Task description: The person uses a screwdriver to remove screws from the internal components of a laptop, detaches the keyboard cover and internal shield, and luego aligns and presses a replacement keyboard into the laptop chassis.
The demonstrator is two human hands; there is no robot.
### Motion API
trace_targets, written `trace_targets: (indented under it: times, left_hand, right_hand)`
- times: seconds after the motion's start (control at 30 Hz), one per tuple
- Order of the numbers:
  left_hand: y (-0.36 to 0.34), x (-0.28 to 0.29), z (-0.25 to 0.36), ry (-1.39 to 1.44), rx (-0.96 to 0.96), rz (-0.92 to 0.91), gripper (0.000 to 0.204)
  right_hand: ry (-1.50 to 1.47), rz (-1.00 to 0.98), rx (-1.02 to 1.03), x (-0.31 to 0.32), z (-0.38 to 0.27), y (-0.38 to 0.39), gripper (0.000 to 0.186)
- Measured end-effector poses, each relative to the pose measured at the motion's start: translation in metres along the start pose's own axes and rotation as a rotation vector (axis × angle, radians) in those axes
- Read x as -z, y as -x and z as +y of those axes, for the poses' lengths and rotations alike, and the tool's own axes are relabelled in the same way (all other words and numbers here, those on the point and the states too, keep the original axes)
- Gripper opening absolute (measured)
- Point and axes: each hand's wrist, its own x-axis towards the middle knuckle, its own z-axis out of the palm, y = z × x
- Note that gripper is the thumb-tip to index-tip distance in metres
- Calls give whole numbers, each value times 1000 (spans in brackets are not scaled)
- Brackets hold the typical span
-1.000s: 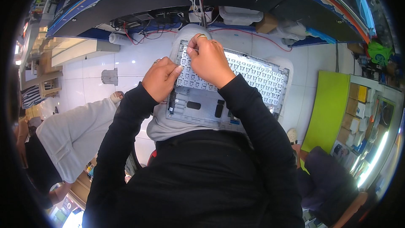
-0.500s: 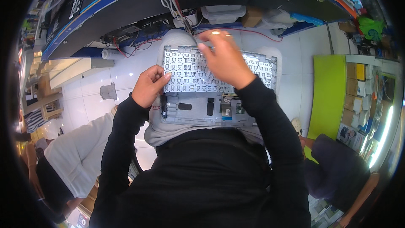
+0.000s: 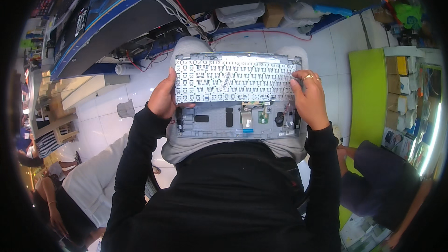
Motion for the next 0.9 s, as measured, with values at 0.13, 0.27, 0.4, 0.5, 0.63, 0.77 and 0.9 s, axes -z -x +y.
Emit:
trace_targets:
  times: [0.13, 0.27, 0.4, 0.5, 0.63, 0.77, 0.9]
  left_hand:
    - [-10, 3, -6, 43, 4, -62, 53]
    - [-15, -8, -8, 7, -1, -4, 42]
    - [-17, 2, -9, 27, -14, -48, 41]
    - [-16, 0, -9, 36, -37, -67, 42]
    - [-15, -1, -6, 0, -46, -28, 42]
    - [-15, -1, -7, 2, -55, -42, 40]
    - [-15, 5, -8, 16, -67, -84, 38]
  right_hand:
    - [-5, 34, 30, -2, 1, 0, 17]
    - [112, 35, 179, -6, 5, -4, 17]
    - [129, 5, 273, -11, -5, -22, 18]
    - [114, -100, 334, -11, -6, -42, 21]
    - [183, -249, 304, -5, -4, -59, 23]
    - [201, -332, 240, -3, -1, -68, 25]
    - [145, -450, 119, 4, -12, -77, 29]
